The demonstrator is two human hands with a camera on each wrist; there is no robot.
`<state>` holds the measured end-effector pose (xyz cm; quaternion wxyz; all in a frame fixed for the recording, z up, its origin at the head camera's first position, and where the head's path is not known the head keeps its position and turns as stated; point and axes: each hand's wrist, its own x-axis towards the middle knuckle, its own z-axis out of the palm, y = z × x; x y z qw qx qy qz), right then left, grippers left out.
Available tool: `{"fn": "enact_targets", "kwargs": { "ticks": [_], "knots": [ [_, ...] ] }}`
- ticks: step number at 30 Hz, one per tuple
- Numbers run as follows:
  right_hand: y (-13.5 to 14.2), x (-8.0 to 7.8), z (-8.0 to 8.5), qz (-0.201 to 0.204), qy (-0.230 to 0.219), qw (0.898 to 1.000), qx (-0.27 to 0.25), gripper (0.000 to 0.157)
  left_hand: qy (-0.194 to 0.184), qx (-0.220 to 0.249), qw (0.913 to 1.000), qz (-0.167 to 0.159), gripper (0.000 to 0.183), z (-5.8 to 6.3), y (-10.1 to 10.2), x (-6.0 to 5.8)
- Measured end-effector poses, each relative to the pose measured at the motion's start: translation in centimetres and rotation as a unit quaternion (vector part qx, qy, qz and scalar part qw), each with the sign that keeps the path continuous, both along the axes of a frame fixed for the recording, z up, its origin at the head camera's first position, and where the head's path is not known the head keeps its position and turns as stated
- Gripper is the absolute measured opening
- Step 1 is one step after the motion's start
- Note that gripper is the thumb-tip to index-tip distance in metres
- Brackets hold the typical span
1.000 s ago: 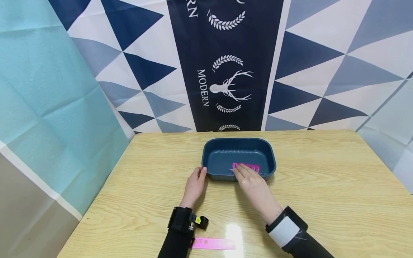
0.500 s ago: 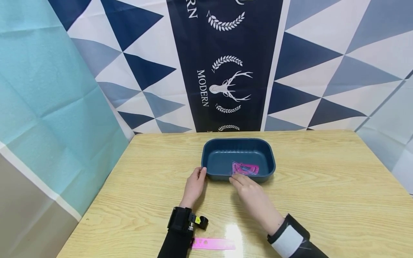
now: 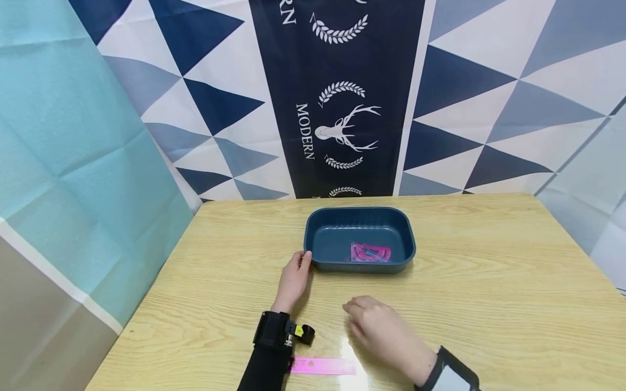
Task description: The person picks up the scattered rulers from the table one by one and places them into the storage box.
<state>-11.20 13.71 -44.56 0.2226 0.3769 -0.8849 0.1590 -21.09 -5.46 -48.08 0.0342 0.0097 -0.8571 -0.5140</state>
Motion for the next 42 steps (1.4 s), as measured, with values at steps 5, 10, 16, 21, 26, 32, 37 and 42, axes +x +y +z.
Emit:
{"fn": "enact_targets", "kwargs": {
  "ticks": [5, 10, 16, 21, 26, 32, 37, 42],
  "knots": [
    [-0.1, 1.3, -0.7, 0.018, -0.076, 0.997, 0.028, 0.023, 0.000, 0.003, 1.0000, -0.004, 0.050, 0.1, 0.0, 0.0],
    [-0.3, 2.0, -0.8, 0.038, -0.165, 0.984, 0.053, 0.018, -0.005, 0.004, 1.0000, -0.001, 0.050, 0.0, 0.0, 0.1],
    [-0.7, 2.4, -1.2, 0.078, -0.171, 0.978, 0.091, 0.014, -0.009, 0.001, 1.0000, 0.000, 0.050, -0.1, -0.1, 0.2],
    [-0.9, 2.5, -1.4, 0.071, -0.169, 0.976, 0.114, 0.013, -0.003, 0.001, 1.0000, -0.002, 0.051, 0.0, -0.1, 0.2],
    [-1.0, 2.6, -1.4, 0.065, -0.166, 0.976, 0.122, 0.010, 0.000, -0.003, 1.0000, -0.001, 0.050, 0.1, -0.1, 0.1],
    [-1.1, 2.7, -1.7, 0.056, -0.093, 0.986, 0.124, 0.011, 0.000, -0.004, 1.0000, 0.001, 0.049, 0.2, 0.0, 0.1],
    [-1.1, 2.7, -1.6, 0.045, -0.055, 0.987, 0.143, 0.015, 0.001, -0.006, 1.0000, 0.001, 0.049, 0.2, 0.0, 0.1],
    [-1.0, 2.8, -1.5, 0.022, -0.060, 0.988, 0.139, 0.020, 0.002, -0.005, 1.0000, -0.003, 0.050, 0.2, 0.0, 0.1]
  ]
}}
